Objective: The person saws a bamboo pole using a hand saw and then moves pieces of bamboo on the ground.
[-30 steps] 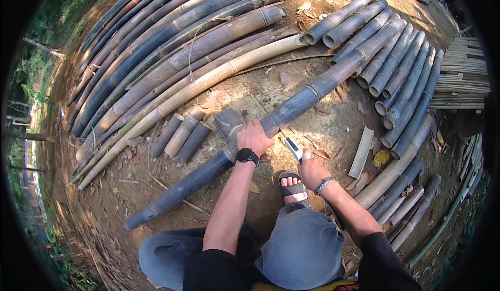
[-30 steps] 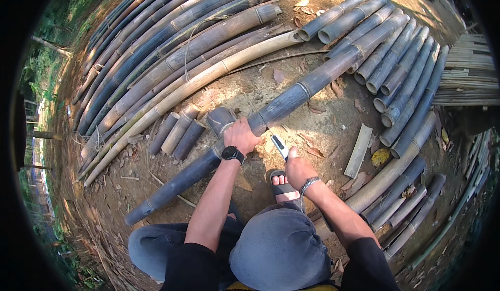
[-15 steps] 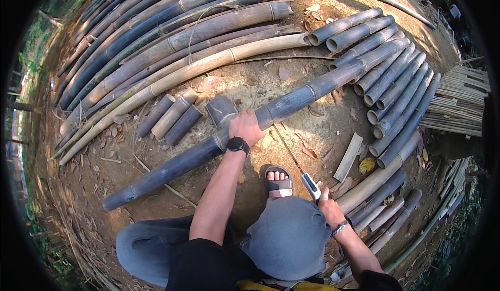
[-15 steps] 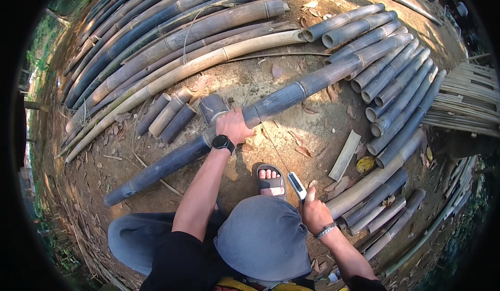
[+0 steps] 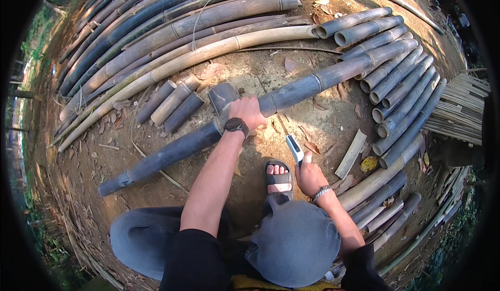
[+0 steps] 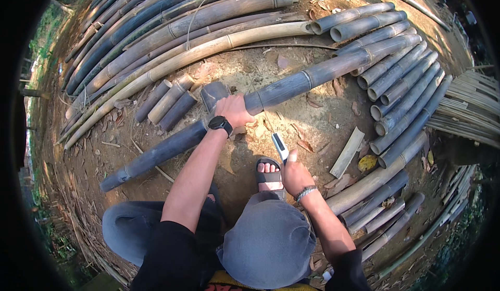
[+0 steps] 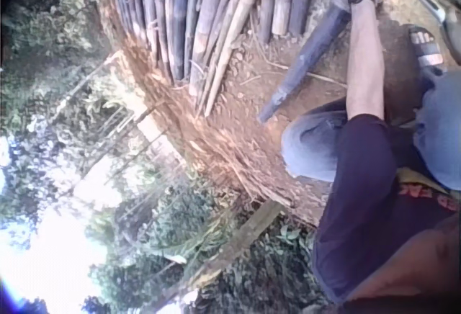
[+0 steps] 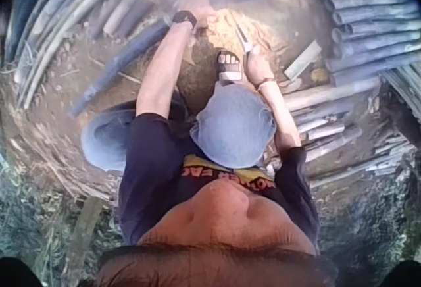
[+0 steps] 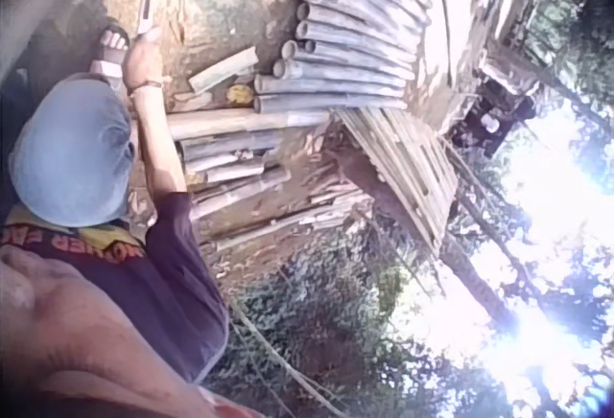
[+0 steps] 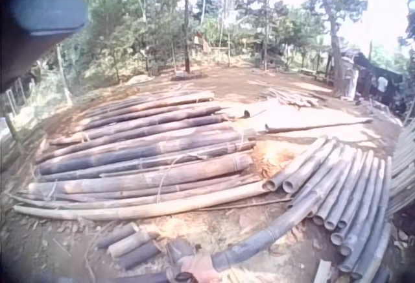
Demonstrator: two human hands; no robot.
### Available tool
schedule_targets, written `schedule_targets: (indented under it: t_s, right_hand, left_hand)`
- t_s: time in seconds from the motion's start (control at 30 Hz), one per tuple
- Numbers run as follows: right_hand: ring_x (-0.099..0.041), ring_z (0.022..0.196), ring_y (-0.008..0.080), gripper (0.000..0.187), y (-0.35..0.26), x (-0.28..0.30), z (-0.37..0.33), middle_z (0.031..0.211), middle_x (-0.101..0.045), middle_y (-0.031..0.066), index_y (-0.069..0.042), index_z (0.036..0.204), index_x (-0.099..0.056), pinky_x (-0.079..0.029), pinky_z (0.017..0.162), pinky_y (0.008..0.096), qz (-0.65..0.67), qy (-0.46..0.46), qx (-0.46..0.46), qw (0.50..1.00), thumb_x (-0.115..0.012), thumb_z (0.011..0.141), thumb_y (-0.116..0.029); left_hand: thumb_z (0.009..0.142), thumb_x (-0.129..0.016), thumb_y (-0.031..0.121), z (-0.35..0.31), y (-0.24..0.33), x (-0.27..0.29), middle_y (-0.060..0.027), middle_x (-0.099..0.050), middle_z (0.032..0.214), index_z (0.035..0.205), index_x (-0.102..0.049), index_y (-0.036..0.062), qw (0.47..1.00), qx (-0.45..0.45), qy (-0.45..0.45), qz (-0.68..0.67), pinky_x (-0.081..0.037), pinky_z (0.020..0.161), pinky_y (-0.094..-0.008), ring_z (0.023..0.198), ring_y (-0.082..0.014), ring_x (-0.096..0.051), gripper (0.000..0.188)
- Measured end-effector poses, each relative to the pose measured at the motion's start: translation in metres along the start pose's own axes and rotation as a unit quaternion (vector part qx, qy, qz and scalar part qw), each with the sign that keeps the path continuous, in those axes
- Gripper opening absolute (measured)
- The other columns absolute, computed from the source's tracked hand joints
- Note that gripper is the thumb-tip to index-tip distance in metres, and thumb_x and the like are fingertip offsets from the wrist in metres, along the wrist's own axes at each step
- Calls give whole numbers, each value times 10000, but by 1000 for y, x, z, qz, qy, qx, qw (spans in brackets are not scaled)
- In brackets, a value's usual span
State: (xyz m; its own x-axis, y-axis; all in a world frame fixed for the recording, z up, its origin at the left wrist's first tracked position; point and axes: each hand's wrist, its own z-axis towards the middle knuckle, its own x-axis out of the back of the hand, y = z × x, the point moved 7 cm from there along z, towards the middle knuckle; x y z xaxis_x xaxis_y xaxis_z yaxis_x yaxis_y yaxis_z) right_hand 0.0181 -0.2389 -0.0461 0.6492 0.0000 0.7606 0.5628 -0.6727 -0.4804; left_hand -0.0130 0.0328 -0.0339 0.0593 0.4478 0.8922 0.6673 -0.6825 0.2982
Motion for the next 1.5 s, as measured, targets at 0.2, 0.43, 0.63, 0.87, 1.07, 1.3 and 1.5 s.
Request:
schedule_targets:
  t_s: [0.2, 0.43, 0.63, 0.87, 1.07, 1.3, 1.5]
  right_hand:
    - [-634, 646, 485, 467, -7, 11, -30, 672, -622, 300, 156, 1189, -306, -522, 570, 532, -5, -6, -17, 1000, -504, 957, -198]
    - [-638, 632, 474, 472, 21, 9, -58, 667, -616, 312, 160, 1199, -295, -509, 557, 537, -1, -46, -57, 997, -487, 962, -200]
    - [-620, 636, 494, 471, -31, -1, 45, 659, -610, 309, 149, 1191, -300, -498, 561, 557, -28, 105, 68, 992, -512, 954, -198]
    - [-629, 679, 497, 501, -2, -13, 9, 693, -611, 335, 118, 1201, -275, -503, 580, 538, 3, 16, -16, 1000, -565, 925, -183]
    - [-643, 686, 493, 440, 20, 3, -61, 689, -618, 332, 45, 1110, -309, -523, 602, 557, 5, -28, -99, 995, -574, 928, -255]
    - [-642, 692, 486, 451, -20, 4, 28, 696, -625, 322, 24, 1127, -307, -531, 597, 531, -20, 39, -5, 999, -588, 930, -269]
    - [-633, 663, 489, 442, 15, 5, -43, 656, -604, 324, 59, 1143, -307, -517, 561, 529, 4, 22, -47, 999, -563, 941, -239]
  left_hand:
    - [556, -811, 403, 0, -5, -9, -226, -709, 882, 917, -705, -9, 998, 10, 66, 18, -565, 741, -419, 837, -349, -705, 558]
    - [547, -814, 405, 4, -13, 4, -230, -707, 885, 929, -706, 2, 999, 5, -45, -4, -567, 749, -416, 846, -357, -702, 566]
    - [532, -809, 412, 9, -6, 1, -230, -707, 852, 857, -723, -9, 999, -19, -27, -22, -565, 743, -412, 823, -360, -704, 539]
    - [528, -813, 426, 16, -17, -4, -232, -710, 883, 850, -729, -15, 998, -17, -60, -11, -561, 760, -404, 845, -358, -700, 553]
    - [530, -821, 438, 18, -22, 4, -226, -711, 859, 828, -733, -7, 996, -17, -73, -44, -562, 758, -400, 828, -354, -704, 542]
    - [527, -828, 430, 22, -14, 3, -224, -713, 858, 839, -735, -10, 998, -22, -53, -29, -560, 755, -396, 822, -336, -709, 547]
    - [534, -817, 412, 25, -5, 3, -234, -710, 890, 862, -729, -24, 996, -36, -77, -30, -559, 765, -405, 841, -350, -704, 552]
